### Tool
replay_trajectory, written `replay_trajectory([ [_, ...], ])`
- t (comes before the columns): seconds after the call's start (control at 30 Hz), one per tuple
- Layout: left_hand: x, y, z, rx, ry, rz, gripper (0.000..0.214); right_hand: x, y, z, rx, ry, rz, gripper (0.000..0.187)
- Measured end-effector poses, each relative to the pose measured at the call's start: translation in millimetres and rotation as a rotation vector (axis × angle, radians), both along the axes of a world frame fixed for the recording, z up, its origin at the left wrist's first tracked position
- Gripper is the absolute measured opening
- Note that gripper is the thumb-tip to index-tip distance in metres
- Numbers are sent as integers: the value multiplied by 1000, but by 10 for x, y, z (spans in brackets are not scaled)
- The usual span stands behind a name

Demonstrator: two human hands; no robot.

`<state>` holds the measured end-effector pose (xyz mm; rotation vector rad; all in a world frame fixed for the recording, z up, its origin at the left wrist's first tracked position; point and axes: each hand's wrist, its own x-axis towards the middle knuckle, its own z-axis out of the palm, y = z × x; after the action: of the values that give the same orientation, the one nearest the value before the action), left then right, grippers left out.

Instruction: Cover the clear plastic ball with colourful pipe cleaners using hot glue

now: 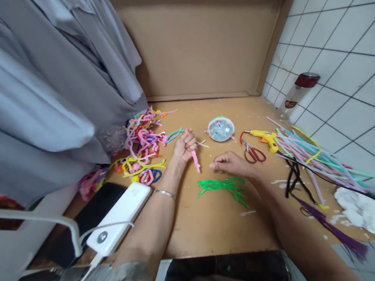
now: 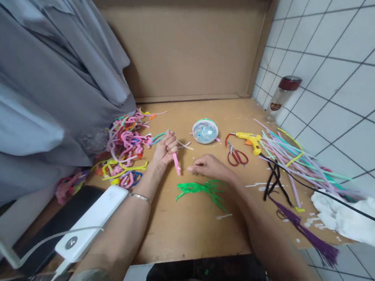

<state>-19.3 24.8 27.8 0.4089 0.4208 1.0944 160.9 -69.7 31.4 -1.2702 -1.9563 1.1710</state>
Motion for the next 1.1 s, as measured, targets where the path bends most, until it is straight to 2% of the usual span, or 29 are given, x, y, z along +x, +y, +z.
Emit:
replay_trajectory([
  [0.1,136,-62,24,126,188,-197,29,-34,-44,10,-136,57,92,35],
  [0.17,239,-105,6,235,318,-237,23,-75,-73,4,-217,62,156,32],
  [0.2,285,-128,-15,289,388,-210,21,-92,-81,0,-264,62,185,32],
  [0.27,354,-183,-76,422,531,-34,21,-98,-73,-8,-342,88,195,32],
  [0.33,393,-249,-150,558,680,139,19,-59,-30,-19,-333,146,98,31],
  [0.43,423,-348,-250,654,836,248,14,59,80,-53,-121,200,-230,26],
  [0.5,440,-393,-292,685,862,254,13,132,144,-83,94,160,-472,20],
  [0.57,459,-416,-306,715,850,241,12,167,175,-105,269,64,-613,16],
  [0.67,477,-427,-281,740,857,249,12,143,158,-107,389,-112,-617,22],
  [0.87,480,-441,-201,714,954,327,22,73,102,-101,501,-417,-535,28],
  [0.93,483,-444,-201,836,1131,329,21,79,101,-113,557,-490,-522,30],
  [1.03,489,-439,-226,1100,1475,321,23,83,94,-119,636,-618,-500,33],
  [1.1,492,-432,-248,1223,1620,342,27,77,85,-111,646,-718,-489,34],
])
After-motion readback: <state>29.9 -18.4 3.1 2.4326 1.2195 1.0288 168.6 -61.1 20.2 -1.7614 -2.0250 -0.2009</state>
